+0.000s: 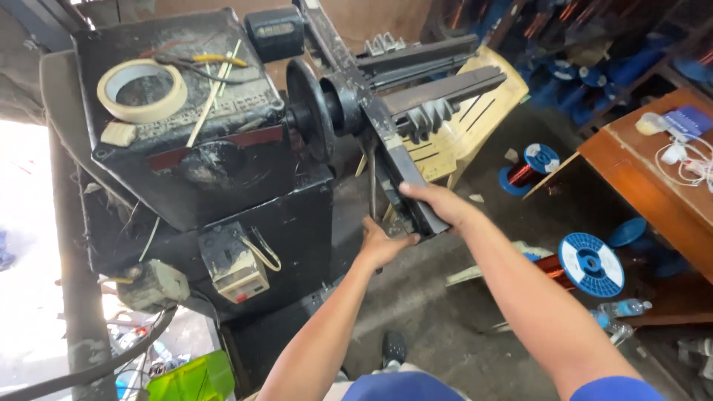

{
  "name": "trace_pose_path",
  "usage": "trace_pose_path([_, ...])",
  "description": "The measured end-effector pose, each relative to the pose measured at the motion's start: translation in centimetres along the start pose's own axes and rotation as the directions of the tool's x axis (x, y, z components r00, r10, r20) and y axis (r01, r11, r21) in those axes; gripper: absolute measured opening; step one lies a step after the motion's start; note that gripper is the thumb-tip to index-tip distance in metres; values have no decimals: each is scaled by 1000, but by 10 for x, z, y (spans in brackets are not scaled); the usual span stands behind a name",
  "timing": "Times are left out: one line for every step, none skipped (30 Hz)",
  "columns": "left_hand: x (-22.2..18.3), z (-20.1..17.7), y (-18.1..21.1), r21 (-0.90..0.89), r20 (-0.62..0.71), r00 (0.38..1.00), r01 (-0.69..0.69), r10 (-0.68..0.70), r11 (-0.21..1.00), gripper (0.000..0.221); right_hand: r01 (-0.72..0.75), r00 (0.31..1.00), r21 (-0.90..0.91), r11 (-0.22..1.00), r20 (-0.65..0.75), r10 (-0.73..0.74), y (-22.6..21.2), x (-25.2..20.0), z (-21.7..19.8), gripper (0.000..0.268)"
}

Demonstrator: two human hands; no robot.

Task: Mounting and securing metal molds onto a winding machine using a wrench

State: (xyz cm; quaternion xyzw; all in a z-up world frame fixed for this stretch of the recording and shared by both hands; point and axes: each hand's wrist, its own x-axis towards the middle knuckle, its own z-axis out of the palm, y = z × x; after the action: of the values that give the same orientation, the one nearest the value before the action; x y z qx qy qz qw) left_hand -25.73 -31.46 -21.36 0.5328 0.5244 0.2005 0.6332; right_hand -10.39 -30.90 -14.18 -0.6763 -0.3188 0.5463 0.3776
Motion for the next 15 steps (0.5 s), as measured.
trace_pose_path([-4,0,2,5,2,1000,16,-16,1000,129,23,1000,6,1000,2,-23,5,0,0,67])
trace_pose_path([-7,1,4,10,3,999,32,-32,999,125,46,999,11,999,3,-46,9,-1,0,68])
trace_pose_path([-7,2,2,17,3,1000,24,-24,1000,125,54,999,17,998,-1,-54,14,2,-3,68])
trace_pose_path([-5,2,1,21,-19,999,36,-35,999,124,62,998,20,998,-7,-62,18,5,-5,66])
trace_pose_path([-6,3,-2,22,-43,998,54,-53,998,122,64,998,21,998,-10,-64,24,8,-7,65])
trace_pose_path([-5,2,2,25,-44,998,53,-51,998,122,66,998,24,998,-10,-66,17,4,-5,65])
trace_pose_path([-7,2,2,17,-58,997,56,-54,998,121,88,996,33,996,-16,-88,14,-1,-3,61])
trace_pose_path([-7,3,2,10,-72,996,58,-57,998,119,110,994,42,993,-22,-109,11,-5,-1,58])
trace_pose_path([-17,1,9,11,-72,996,62,-62,998,119,106,994,43,993,-22,-105,13,-4,-1,58])
trace_pose_path([-26,0,17,7,-73,996,59,-58,998,111,110,994,56,992,-18,-109,15,-4,-1,55])
trace_pose_path([-35,-2,26,3,-76,996,52,-52,999,103,117,993,67,991,-14,-116,15,-2,-1,51])
trace_pose_path([-36,-2,27,3,-77,996,54,-54,999,103,116,993,67,991,-12,-115,15,-4,-1,51])
trace_pose_path([-38,-2,28,-26,-97,994,41,-44,999,98,128,992,84,988,-17,-126,14,-5,0,49])
trace_pose_path([-40,-3,29,-54,-117,993,28,-34,998,93,139,990,101,985,-23,-138,14,-6,1,46])
trace_pose_path([-38,-3,28,-55,-118,992,29,-35,998,93,138,990,100,985,-21,-137,15,-4,1,46])
